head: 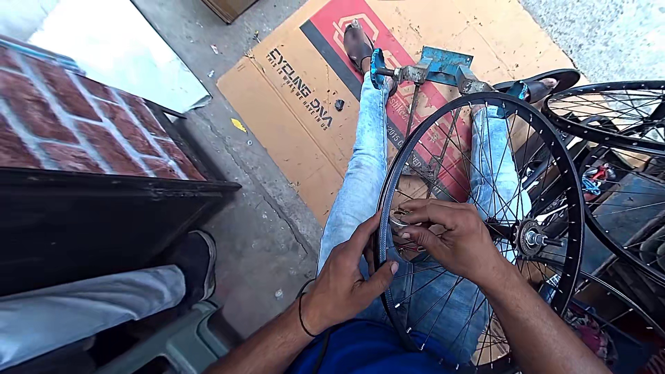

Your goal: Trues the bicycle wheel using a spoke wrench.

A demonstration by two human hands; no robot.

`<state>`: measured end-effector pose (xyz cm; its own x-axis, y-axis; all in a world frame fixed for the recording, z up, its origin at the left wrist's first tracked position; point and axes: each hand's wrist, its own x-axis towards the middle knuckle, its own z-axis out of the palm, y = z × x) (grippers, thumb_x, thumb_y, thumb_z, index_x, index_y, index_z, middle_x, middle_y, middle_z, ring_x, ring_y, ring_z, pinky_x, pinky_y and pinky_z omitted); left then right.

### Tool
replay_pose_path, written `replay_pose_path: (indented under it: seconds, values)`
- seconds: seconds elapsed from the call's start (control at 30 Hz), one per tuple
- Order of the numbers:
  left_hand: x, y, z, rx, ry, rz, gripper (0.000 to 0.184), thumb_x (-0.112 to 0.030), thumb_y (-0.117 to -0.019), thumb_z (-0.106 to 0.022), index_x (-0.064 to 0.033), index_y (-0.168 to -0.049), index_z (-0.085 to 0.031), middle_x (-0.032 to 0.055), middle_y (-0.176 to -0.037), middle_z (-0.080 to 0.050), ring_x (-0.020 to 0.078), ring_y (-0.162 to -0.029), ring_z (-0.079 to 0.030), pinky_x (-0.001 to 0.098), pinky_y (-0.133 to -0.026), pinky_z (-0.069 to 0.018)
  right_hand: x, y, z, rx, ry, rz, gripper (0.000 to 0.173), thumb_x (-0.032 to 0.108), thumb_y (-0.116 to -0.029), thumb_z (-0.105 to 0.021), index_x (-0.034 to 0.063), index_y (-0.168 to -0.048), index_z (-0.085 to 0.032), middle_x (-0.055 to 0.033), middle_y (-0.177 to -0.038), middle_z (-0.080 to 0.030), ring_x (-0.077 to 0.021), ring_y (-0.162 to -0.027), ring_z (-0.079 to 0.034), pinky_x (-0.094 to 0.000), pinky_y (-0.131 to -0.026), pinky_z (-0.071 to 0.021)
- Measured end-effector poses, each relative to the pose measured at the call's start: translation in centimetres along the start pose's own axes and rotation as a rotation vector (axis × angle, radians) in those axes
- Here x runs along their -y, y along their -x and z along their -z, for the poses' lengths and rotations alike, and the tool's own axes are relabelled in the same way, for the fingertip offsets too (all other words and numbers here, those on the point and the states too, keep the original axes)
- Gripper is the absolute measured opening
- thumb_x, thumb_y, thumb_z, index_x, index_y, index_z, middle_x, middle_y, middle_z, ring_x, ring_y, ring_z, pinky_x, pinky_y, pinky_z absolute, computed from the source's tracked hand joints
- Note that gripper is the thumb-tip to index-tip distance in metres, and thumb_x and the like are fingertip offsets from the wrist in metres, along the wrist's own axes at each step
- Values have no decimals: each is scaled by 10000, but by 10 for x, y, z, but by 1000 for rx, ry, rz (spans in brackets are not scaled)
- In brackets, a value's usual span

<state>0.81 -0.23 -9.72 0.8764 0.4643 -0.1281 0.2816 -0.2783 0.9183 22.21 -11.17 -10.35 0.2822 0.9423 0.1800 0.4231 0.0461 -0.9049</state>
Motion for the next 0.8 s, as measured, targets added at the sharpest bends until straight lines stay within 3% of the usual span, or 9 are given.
replay_pose_path:
  seconds: [0.07,0.13,0.23,0.3,0.43,0.53,0.67,0.73,0.8]
  values:
    - [1,0,0,1,3,2,737,-346,-971,-632,-164,-1605,-303,-42,-1033,-676,73,-824,-643,264,-736,-582,3,1,-4,-24,7,4,98,187,-915,-789,100,-956,-807,-55,-1182,-743,-93,-1001,-727,-274,-835,-633]
    - [4,0,0,-4,13,17,735,-345,-961,-630,-159,-1599,-316,-34,-1033,-675,84,-821,-649,278,-738,-586,5,5,-13,-68,88,9,117,203,-947,-754,99,-975,-800,-60,-1194,-732,-101,-1010,-721,-280,-822,-628]
    - [5,5,-2,-3,39,11,748,-341,-946,-661,-164,-1584,-313,-30,-1001,-677,90,-793,-653,264,-710,-587,7,7,-23,-109,228,-17,205,246,-1045,-606,104,-1057,-753,16,-908,-734,-69,-765,-692,-279,-630,-583]
    - [4,10,-5,-17,47,4,752,-317,-929,-680,-168,-1567,-311,-35,-988,-679,90,-788,-659,257,-698,-592,9,5,-21,-65,223,-47,226,264,-1060,-579,113,-1081,-746,31,-812,-710,-71,-685,-667,-290,-579,-559]
    - [1,4,-5,-99,53,0,578,-341,-936,-684,-157,-1433,-454,-16,-1077,-657,130,-913,-661,309,-796,-590,7,0,-6,97,199,11,266,276,-1040,-617,111,-1194,-758,33,-845,-742,-67,-685,-672,-294,-602,-570]
    - [-5,-11,-2,-158,69,15,355,-328,-951,-679,-164,-1237,-547,-25,-1009,-671,115,-850,-670,283,-751,-590,14,-5,4,141,366,77,257,301,-1054,-581,137,-1114,-769,31,-881,-743,-101,-735,-696,-317,-606,-567]
    - [-10,-17,1,-105,30,57,379,-302,-967,-620,-162,-1296,-494,-32,-901,-642,118,-762,-644,280,-658,-578,19,2,12,33,385,-38,218,278,-1033,-600,171,-1057,-789,61,-909,-751,-65,-746,-691,-304,-610,-565]
    - [-14,-13,4,-150,-242,57,432,-376,-970,-599,-163,-1335,-507,-63,-993,-656,81,-849,-651,286,-711,-578,15,11,14,-97,398,-115,211,262,-1026,-617,154,-1078,-791,42,-888,-748,-69,-732,-689,-301,-614,-572]
    - [-32,-6,8,-219,-535,-6,551,-446,-956,-615,-138,-1408,-543,44,-1335,-578,169,-1144,-606,390,-871,-559,11,16,16,-200,409,-176,213,246,-1023,-635,128,-1117,-785,20,-924,-755,-68,-760,-697,-285,-650,-592]
